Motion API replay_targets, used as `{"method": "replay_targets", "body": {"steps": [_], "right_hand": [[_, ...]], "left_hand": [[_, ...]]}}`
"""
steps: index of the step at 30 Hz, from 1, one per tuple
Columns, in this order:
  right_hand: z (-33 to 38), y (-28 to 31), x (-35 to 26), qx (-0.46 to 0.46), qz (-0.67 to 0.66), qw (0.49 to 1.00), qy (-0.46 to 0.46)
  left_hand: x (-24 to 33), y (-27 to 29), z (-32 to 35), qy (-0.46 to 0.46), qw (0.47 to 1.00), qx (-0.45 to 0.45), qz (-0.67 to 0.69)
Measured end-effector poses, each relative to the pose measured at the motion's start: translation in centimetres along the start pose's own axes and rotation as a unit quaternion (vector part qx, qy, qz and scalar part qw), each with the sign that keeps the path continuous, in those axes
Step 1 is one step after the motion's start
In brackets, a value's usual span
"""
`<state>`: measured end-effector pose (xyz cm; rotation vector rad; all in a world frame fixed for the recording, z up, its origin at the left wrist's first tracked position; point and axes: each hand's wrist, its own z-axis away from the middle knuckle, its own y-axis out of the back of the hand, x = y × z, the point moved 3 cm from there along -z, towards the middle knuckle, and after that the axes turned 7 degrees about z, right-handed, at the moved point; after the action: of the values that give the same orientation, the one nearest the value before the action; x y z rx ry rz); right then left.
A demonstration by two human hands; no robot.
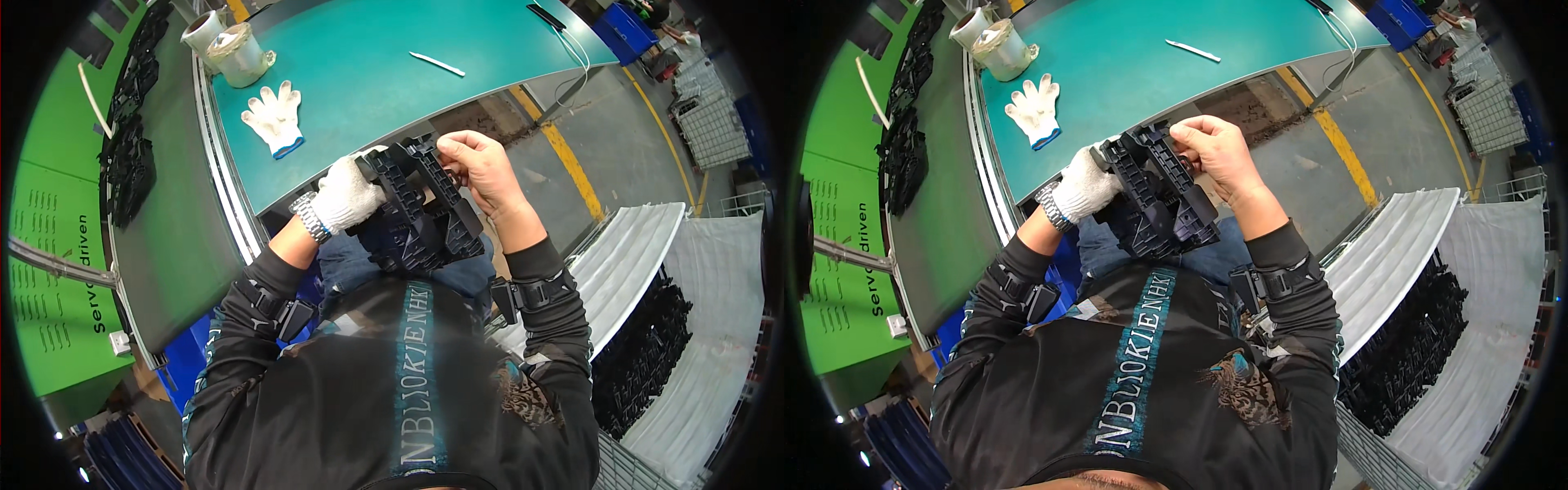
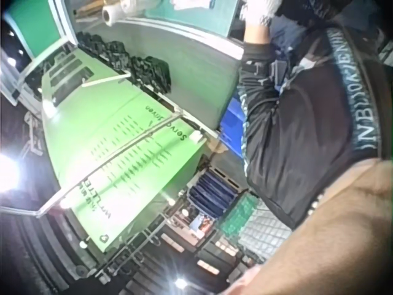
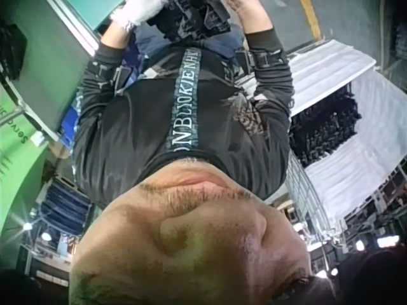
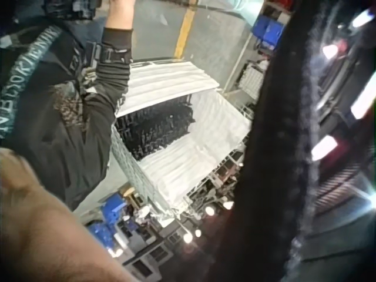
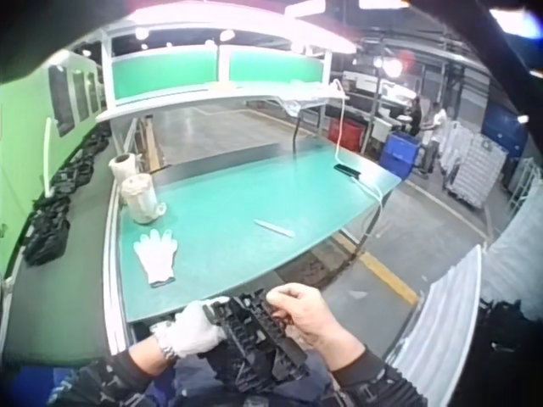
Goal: The person picks up a plastic part from a bin, trims excess material with a blade, and places it on the table. They repeat this process with several more parts from a conveyor belt, trimming each one and stacking them in a pile.
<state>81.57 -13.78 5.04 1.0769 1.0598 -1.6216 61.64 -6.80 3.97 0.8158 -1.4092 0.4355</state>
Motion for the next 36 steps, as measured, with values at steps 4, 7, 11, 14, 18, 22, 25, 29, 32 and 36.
{"method": "replay_targets", "body": {"steps": [4, 7, 11, 14, 18, 22, 25, 29, 32, 36], "right_hand": [[-0.4, 0.2, 0.6, 0.008, -0.041, 0.999, -0.023], [-0.6, 0.4, 0.9, 0.012, -0.052, 0.998, -0.014], [-0.6, 0.4, 1.1, 0.012, -0.041, 0.999, -0.012], [-0.7, 0.4, 1.2, 0.008, -0.034, 0.999, -0.012], [-0.6, 0.2, 1.1, 0.001, -0.031, 0.999, -0.016], [-0.5, 0.2, 0.4, -0.006, 0.006, 1.0, -0.023], [-0.5, 0.3, -0.2, -0.011, 0.049, 0.998, -0.034], [-0.5, 0.4, -0.3, -0.013, 0.103, 0.993, -0.05], [-0.7, 0.5, 0.1, -0.009, 0.107, 0.993, -0.043], [-1.1, 0.6, 0.7, -0.006, 0.123, 0.992, -0.032]], "left_hand": [[-0.4, -0.4, 0.0, -0.013, 0.999, -0.005, 0.043], [-0.4, -0.6, -0.1, -0.007, 0.997, -0.012, 0.073], [-0.2, -0.4, 0.0, 0.022, 0.998, -0.019, 0.062], [-0.5, -0.3, 0.1, 0.059, 0.998, -0.022, 0.026], [-1.0, -0.4, 0.2, 0.054, 0.996, -0.014, 0.065], [-1.5, -0.2, 0.1, 0.021, 0.999, -0.001, 0.049], [-1.7, -0.1, 0.1, 0.009, 1.0, -0.014, 0.005], [-1.9, -0.1, 0.2, 0.009, 1.0, -0.019, 0.0], [-2.1, -0.2, 0.3, 0.015, 1.0, -0.021, 0.011], [-2.3, -0.4, 0.2, 0.022, 0.999, -0.025, 0.025]]}}
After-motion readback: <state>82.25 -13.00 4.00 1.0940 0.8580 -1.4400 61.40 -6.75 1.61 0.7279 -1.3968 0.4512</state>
